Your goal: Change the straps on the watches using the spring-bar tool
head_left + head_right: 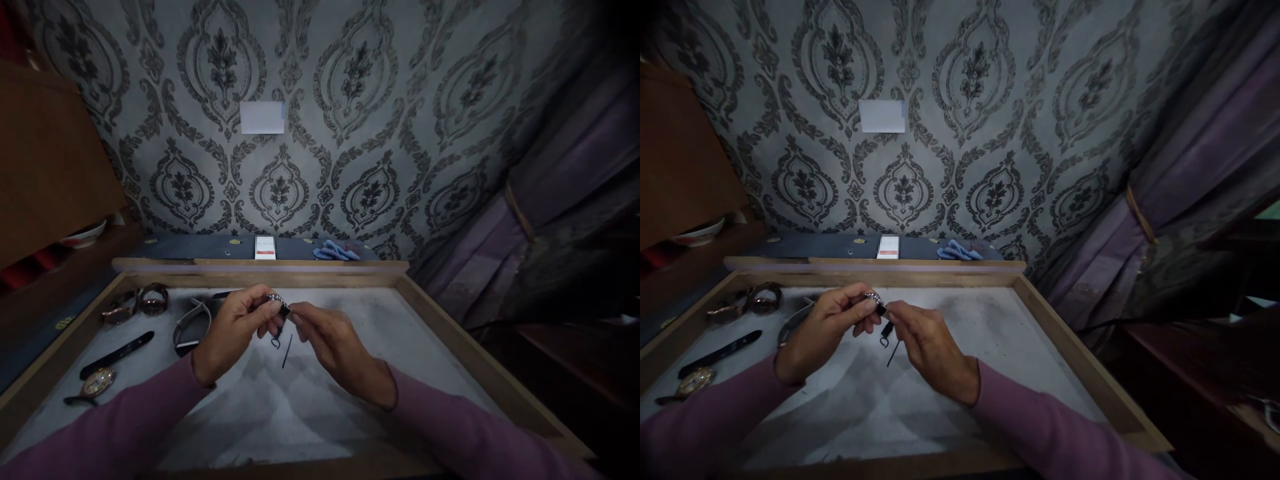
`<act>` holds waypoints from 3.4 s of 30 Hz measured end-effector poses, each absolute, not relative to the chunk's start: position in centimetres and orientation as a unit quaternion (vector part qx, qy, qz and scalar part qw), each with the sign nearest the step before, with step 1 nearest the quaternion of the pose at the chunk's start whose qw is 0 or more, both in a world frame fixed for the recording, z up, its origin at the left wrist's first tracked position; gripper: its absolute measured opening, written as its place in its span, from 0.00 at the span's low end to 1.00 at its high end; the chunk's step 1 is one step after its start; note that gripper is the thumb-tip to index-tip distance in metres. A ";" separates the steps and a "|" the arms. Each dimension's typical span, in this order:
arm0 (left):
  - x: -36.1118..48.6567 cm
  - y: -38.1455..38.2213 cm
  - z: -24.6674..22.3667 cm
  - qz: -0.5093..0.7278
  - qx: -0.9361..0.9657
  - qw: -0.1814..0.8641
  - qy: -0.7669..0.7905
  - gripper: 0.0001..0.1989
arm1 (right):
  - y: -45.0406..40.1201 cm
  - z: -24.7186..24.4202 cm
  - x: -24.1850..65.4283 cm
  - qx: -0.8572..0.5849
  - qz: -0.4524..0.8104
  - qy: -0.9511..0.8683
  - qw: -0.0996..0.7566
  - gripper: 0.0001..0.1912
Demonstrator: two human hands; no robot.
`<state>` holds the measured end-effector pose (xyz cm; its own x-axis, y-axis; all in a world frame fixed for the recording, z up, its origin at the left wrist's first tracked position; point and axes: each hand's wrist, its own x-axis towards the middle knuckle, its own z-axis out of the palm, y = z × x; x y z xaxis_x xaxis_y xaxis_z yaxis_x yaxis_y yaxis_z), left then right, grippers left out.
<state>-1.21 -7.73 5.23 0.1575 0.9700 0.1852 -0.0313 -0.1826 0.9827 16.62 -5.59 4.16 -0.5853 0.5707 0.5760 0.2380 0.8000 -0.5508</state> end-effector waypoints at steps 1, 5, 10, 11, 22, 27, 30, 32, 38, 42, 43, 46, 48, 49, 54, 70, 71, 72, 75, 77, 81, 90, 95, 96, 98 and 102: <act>-1.1 -7.8 5.2 0.511 0.568 0.502 0.405 0.12 | -5.6 4.2 16.6 -0.230 0.210 -0.864 0.394 0.11; -0.9 -8.0 5.2 0.524 0.530 0.531 0.404 0.12 | -5.7 3.9 16.7 -0.206 0.181 -0.868 0.413 0.11; -0.7 -8.1 5.0 0.529 0.507 0.550 0.399 0.12 | -5.5 3.6 16.8 -0.189 0.140 -0.870 0.432 0.12; -0.7 -8.1 5.0 0.531 0.506 0.552 0.397 0.12 | -5.5 3.5 16.8 -0.186 0.139 -0.870 0.435 0.12; -0.5 -8.3 5.6 0.535 0.511 0.548 0.391 0.12 | -6.1 4.1 16.3 -0.219 0.277 -0.825 0.442 0.12; -0.6 -8.4 5.7 0.534 0.520 0.540 0.392 0.12 | -6.2 4.3 16.2 -0.236 0.312 -0.811 0.434 0.14; -0.7 -8.4 5.6 0.532 0.520 0.539 0.395 0.12 | -6.2 4.3 16.2 -0.237 0.312 -0.814 0.429 0.14; -0.7 -8.4 5.5 0.531 0.518 0.541 0.396 0.12 | -6.1 4.3 16.3 -0.236 0.309 -0.815 0.429 0.13; -0.6 -8.4 5.6 0.530 0.504 0.555 0.396 0.13 | -6.0 4.1 16.4 -0.233 0.300 -0.819 0.431 0.13; -0.6 -8.3 5.6 0.530 0.506 0.552 0.397 0.13 | -6.0 4.3 16.4 -0.235 0.308 -0.818 0.425 0.14; -0.6 -8.3 5.6 0.530 0.510 0.549 0.398 0.13 | -6.0 4.4 16.3 -0.234 0.310 -0.818 0.424 0.14; -0.8 -8.3 5.5 0.527 0.526 0.532 0.402 0.12 | -6.0 4.6 16.3 -0.227 0.314 -0.819 0.423 0.14; -0.9 -8.2 5.5 0.525 0.539 0.519 0.406 0.12 | -6.0 4.7 16.3 -0.221 0.314 -0.820 0.425 0.14; -0.9 -8.1 5.5 0.522 0.546 0.513 0.409 0.12 | -6.0 4.7 16.3 -0.220 0.313 -0.820 0.425 0.13; -1.1 -8.1 5.7 0.502 0.579 0.483 0.423 0.12 | -5.9 4.6 16.5 -0.239 0.301 -0.829 0.405 0.14; -1.0 -8.7 5.8 0.489 0.627 0.425 0.433 0.11 | -6.0 5.1 16.4 -0.226 0.272 -0.846 0.399 0.13; -1.0 -8.6 5.8 0.496 0.611 0.439 0.432 0.11 | -5.9 5.1 16.4 -0.228 0.272 -0.844 0.402 0.13; -0.9 -8.5 5.7 0.504 0.595 0.455 0.429 0.12 | -5.9 5.0 16.4 -0.230 0.271 -0.843 0.404 0.13; -0.8 -8.3 5.6 0.524 0.547 0.505 0.414 0.12 | -5.9 4.9 16.4 -0.230 0.272 -0.839 0.412 0.13; -0.7 -8.2 5.5 0.531 0.520 0.532 0.405 0.13 | -5.9 4.8 16.4 -0.231 0.273 -0.836 0.417 0.13; -0.5 -8.3 5.6 0.534 0.479 0.570 0.402 0.13 | -5.8 4.7 16.5 -0.244 0.263 -0.837 0.413 0.13; -0.4 -8.4 5.6 0.536 0.433 0.613 0.386 0.14 | -5.8 4.8 16.6 -0.231 0.246 -0.846 0.413 0.14; -0.4 -8.5 5.8 0.531 0.401 0.640 0.384 0.15 | -5.7 4.7 16.5 -0.221 0.233 -0.849 0.420 0.13; -0.4 -8.5 5.8 0.530 0.397 0.645 0.383 0.15 | -5.7 4.6 16.6 -0.218 0.229 -0.850 0.422 0.13; -0.4 -8.5 5.7 0.527 0.390 0.652 0.381 0.16 | -5.6 4.5 16.7 -0.213 0.221 -0.853 0.423 0.12; -0.5 -8.4 5.6 0.518 0.386 0.662 0.380 0.15 | -5.4 4.3 16.9 -0.206 0.196 -0.860 0.423 0.13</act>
